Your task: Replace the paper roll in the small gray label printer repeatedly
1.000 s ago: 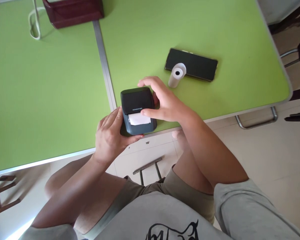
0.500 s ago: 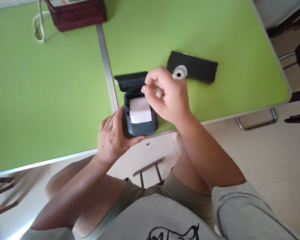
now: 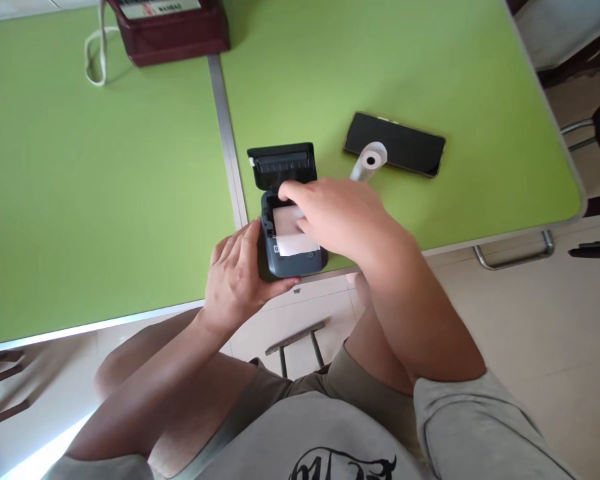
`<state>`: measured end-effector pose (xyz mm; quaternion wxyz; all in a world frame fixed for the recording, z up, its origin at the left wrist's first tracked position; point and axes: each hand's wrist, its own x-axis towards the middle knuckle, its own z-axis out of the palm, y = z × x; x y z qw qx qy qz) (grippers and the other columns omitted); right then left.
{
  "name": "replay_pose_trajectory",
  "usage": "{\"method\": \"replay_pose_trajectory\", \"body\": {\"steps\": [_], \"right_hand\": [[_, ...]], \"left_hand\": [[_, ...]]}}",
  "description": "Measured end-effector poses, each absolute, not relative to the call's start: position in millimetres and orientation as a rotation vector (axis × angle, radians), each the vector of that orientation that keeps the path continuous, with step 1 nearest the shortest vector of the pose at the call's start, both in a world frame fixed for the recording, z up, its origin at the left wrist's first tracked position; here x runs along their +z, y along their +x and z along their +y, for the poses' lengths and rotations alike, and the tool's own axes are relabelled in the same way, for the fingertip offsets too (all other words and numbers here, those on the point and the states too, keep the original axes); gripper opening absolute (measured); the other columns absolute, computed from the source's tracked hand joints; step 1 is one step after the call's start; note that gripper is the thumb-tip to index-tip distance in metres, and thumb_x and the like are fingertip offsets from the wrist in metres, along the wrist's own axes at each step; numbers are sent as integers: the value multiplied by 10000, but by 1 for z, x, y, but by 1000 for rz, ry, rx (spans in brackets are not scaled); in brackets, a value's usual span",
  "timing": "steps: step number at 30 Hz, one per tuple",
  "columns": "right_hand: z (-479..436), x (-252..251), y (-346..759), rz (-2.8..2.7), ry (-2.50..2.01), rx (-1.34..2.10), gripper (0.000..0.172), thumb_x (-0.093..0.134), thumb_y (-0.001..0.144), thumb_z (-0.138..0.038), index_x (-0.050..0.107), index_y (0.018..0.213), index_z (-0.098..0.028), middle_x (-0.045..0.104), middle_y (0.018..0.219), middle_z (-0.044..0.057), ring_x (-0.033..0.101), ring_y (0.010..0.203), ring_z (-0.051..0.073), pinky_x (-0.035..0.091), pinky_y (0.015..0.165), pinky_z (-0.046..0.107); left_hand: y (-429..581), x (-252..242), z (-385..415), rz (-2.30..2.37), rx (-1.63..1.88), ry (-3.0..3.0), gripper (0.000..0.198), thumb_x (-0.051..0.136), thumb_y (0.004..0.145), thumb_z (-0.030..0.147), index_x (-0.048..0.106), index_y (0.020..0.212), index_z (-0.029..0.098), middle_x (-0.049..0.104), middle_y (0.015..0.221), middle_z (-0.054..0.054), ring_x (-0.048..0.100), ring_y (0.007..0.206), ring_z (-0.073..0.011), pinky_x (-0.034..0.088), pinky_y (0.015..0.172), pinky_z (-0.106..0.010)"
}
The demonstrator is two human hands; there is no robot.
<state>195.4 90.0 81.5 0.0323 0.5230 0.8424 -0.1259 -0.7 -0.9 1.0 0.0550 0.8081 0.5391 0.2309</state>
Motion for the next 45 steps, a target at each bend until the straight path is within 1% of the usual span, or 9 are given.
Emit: {"method": "replay_pose_trajectory", "body": {"steps": [9, 12, 16, 21, 25, 30, 36, 42, 45], "right_hand": [[88, 81, 214, 2880, 1733, -835, 349, 723, 766, -219, 728, 1110, -284, 798, 1015, 23, 614, 686, 183, 421, 620, 338], [82, 69, 226, 2995, 2041, -1480, 414, 696, 780, -370, 635, 1185, -309, 756, 1082, 50, 598, 693, 187, 417, 526, 337], [86, 27, 239, 2501, 2481, -2361, 389, 481, 802, -473, 516, 1147, -296, 677, 924, 57, 493, 554, 181, 325, 418, 347], [84, -7, 247, 2758, 2595, -1627, 307, 633, 880, -518, 498, 1046, -298, 573, 808, -14, 513, 578, 153, 443, 512, 332], [74, 3, 247, 2996, 2346, -893, 218, 647, 916, -477, 561, 897, -277, 642, 894, 60, 641, 837, 256, 572, 814, 485], [75, 8, 248, 2988, 2281, -557, 179, 655, 922, -410, 624, 1041, -281, 710, 1063, 98, 669, 1016, 316, 555, 961, 544], [71, 11, 250, 3012, 2187, -548, 361, 639, 917, -304, 592, 1273, -274, 743, 1194, 93, 709, 1068, 309, 585, 928, 508], [74, 25, 272, 3046, 2644, -21, 186, 530, 986, -295, 614, 1149, -268, 667, 1079, 137, 686, 974, 271, 578, 791, 428], [87, 19, 279, 2942, 2611, -152, 296, 571, 931, -171, 608, 1214, -249, 664, 1160, 156, 676, 999, 252, 568, 793, 394]], "left_hand": [[-1, 1, -2, 1631, 669, 2426, 981, 425, 942, 845, 464, 1521, 54, 671, 1421, -257, 646, 1344, -344, 461, 1100, -429], [-1, 0, -2, 1632, 645, 2411, 956, 424, 955, 825, 454, 1533, 63, 667, 1429, -253, 638, 1353, -347, 453, 1110, -430], [-1, 1, -1, 1638, 649, 2417, 966, 417, 949, 838, 458, 1526, 64, 669, 1422, -251, 643, 1341, -348, 447, 1108, -428], [0, 0, -1, 1660, 677, 2438, 1018, 366, 934, 879, 456, 1527, 57, 674, 1408, -251, 648, 1329, -350, 439, 1096, -431], [1, -1, 0, 1661, 673, 2445, 1076, 336, 902, 921, 432, 1545, 65, 673, 1411, -247, 648, 1330, -352, 442, 1097, -437], [1, -1, 0, 1686, 667, 2421, 1074, 348, 897, 926, 415, 1564, 87, 676, 1409, -240, 657, 1306, -360, 451, 1088, -465], [1, -1, 0, 1681, 684, 2430, 1113, 361, 866, 950, 437, 1542, 68, 679, 1396, -248, 666, 1284, -368, 450, 1085, -470], [1, 0, 0, 1659, 662, 2398, 1117, 359, 857, 959, 432, 1561, 95, 669, 1422, -234, 649, 1314, -361, 444, 1102, -462], [1, 0, 1, 1665, 668, 2414, 1115, 346, 863, 957, 444, 1542, 79, 673, 1416, -238, 653, 1307, -358, 440, 1097, -454]]}}
